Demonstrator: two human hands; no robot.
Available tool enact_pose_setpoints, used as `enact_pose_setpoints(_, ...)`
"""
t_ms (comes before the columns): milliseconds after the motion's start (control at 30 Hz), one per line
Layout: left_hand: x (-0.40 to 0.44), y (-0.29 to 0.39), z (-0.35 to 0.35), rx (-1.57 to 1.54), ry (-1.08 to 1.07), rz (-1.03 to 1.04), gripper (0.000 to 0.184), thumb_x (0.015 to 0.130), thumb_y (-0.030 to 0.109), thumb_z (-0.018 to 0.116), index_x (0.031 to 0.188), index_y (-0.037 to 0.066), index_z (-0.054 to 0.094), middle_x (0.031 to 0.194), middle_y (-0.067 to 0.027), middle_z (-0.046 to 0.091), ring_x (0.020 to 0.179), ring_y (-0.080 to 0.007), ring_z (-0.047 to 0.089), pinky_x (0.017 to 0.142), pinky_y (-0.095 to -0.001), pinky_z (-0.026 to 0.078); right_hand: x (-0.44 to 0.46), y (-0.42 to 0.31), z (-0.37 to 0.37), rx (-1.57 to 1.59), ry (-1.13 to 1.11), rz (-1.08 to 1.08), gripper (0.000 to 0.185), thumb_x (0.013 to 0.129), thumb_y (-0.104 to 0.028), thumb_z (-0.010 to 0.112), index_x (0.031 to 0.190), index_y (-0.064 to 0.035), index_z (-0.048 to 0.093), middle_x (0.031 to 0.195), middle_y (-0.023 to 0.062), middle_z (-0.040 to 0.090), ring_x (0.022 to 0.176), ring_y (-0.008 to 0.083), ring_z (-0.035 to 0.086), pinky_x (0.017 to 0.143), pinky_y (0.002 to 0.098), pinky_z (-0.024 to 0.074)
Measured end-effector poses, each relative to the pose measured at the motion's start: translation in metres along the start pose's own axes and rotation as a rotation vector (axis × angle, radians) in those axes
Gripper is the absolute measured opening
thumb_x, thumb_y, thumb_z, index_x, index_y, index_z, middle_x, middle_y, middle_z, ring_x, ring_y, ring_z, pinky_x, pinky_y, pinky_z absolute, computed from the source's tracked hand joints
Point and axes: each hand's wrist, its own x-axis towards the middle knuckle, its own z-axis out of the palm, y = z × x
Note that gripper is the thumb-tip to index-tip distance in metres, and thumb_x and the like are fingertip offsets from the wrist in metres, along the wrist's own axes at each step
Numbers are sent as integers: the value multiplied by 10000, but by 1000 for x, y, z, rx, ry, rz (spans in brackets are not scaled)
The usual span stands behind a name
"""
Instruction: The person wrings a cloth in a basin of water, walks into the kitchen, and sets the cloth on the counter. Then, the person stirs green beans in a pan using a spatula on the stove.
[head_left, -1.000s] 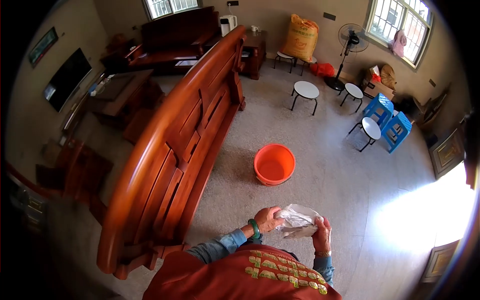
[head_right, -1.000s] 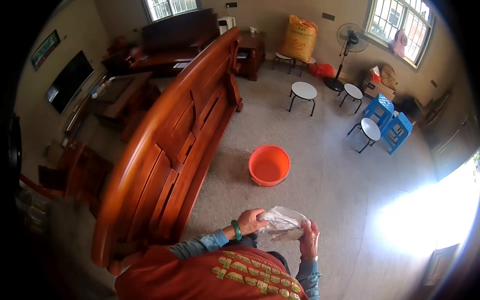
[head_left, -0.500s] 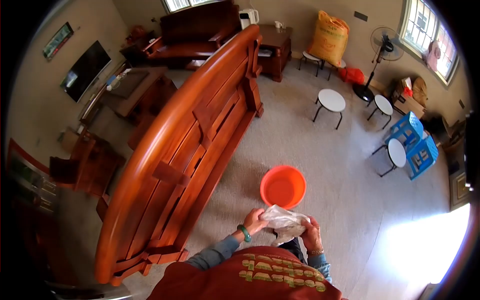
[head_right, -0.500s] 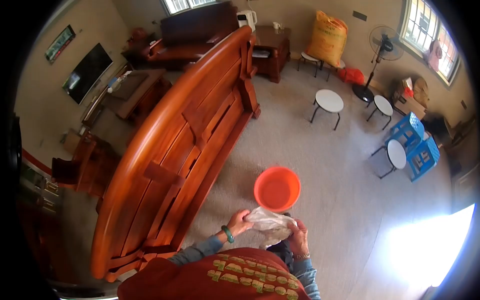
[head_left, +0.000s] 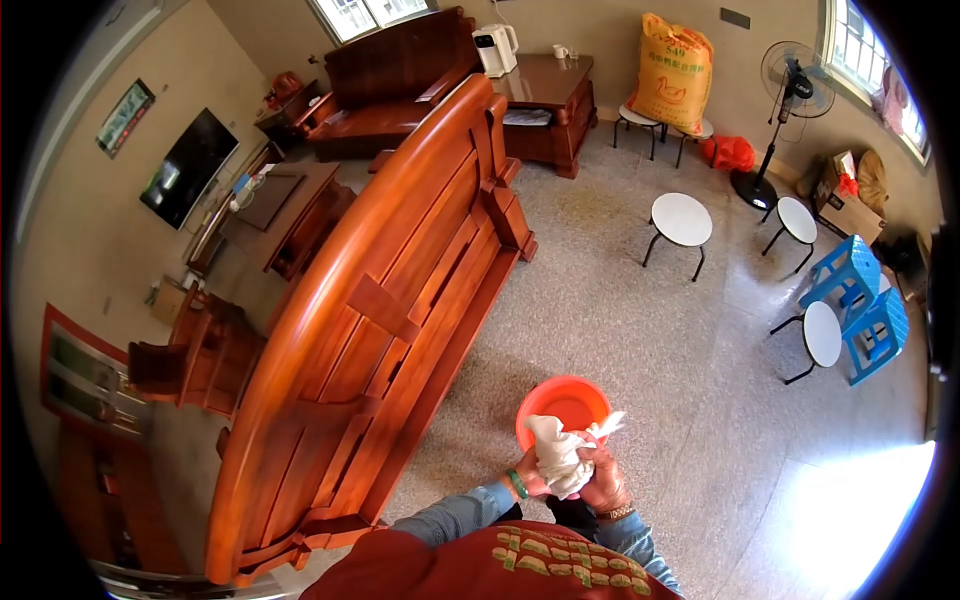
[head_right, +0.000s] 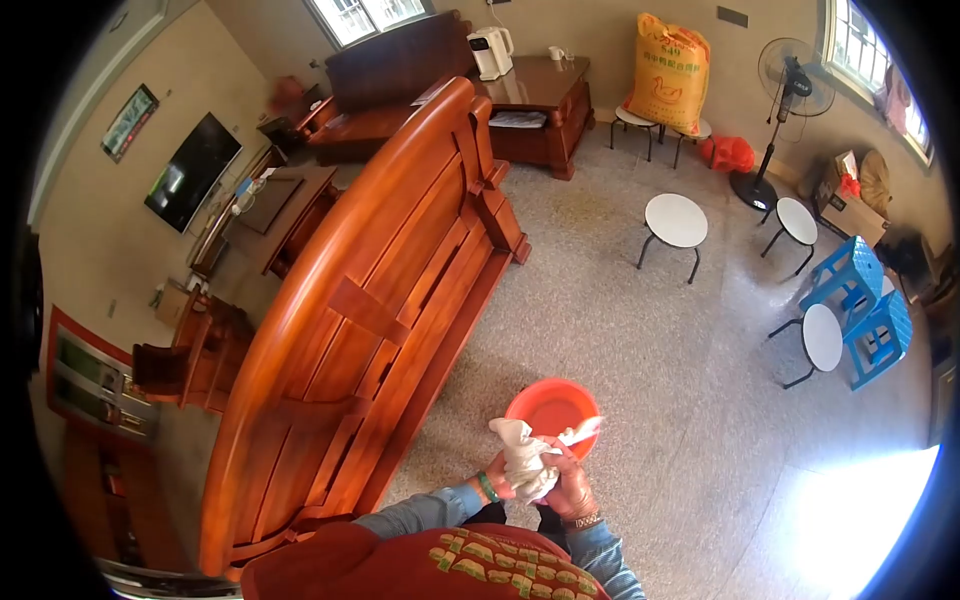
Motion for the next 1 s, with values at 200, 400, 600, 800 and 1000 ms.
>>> enact_pose_setpoints(200,24,21,-46,-69,342,49,459,880,392,439,1203,68,473,1155,-87,554,1010,-226,562,877,-406,458,12,-21,-62,-87,275,-254,306,795,-128,505,1083,-24,506,996,106,588,918,233,577,829,366,472)
enact_pose_setpoints(400,36,50,-8,194,652,33,428,856,377,474,1169,87,507,1142,-71,573,1016,-216,563,862,-397,450,2,-26,-85,-446,380,-62,429,811,-161,548,1216,-92,422,1036,98,577,861,236,606,638,375,540)
enact_pose_setpoints(600,50,86,-28,221,320,-76,420,849,377,494,1152,87,511,1097,-60,579,971,-175,569,805,-369,467,52,13,-69,-836,326,-162,518,732,-129,673,1191,-24,454,1004,50,580,839,153,572,712,285,489)
enact_pose_setpoints(800,37,159,3,310,264,-2,363,827,222,561,1166,108,506,1126,-44,562,1020,-180,544,851,-376,457,95,15,-18,-629,506,-315,395,724,-144,655,1062,26,540,909,64,612,802,151,584,709,297,489)
enact_pose_setpoints(1000,42,200,-23,442,452,161,295,781,106,591,1070,50,561,1012,-95,610,874,-219,614,727,-362,530,127,10,7,-873,752,-240,462,706,-98,609,1144,17,518,953,104,611,860,172,567,740,305,476)
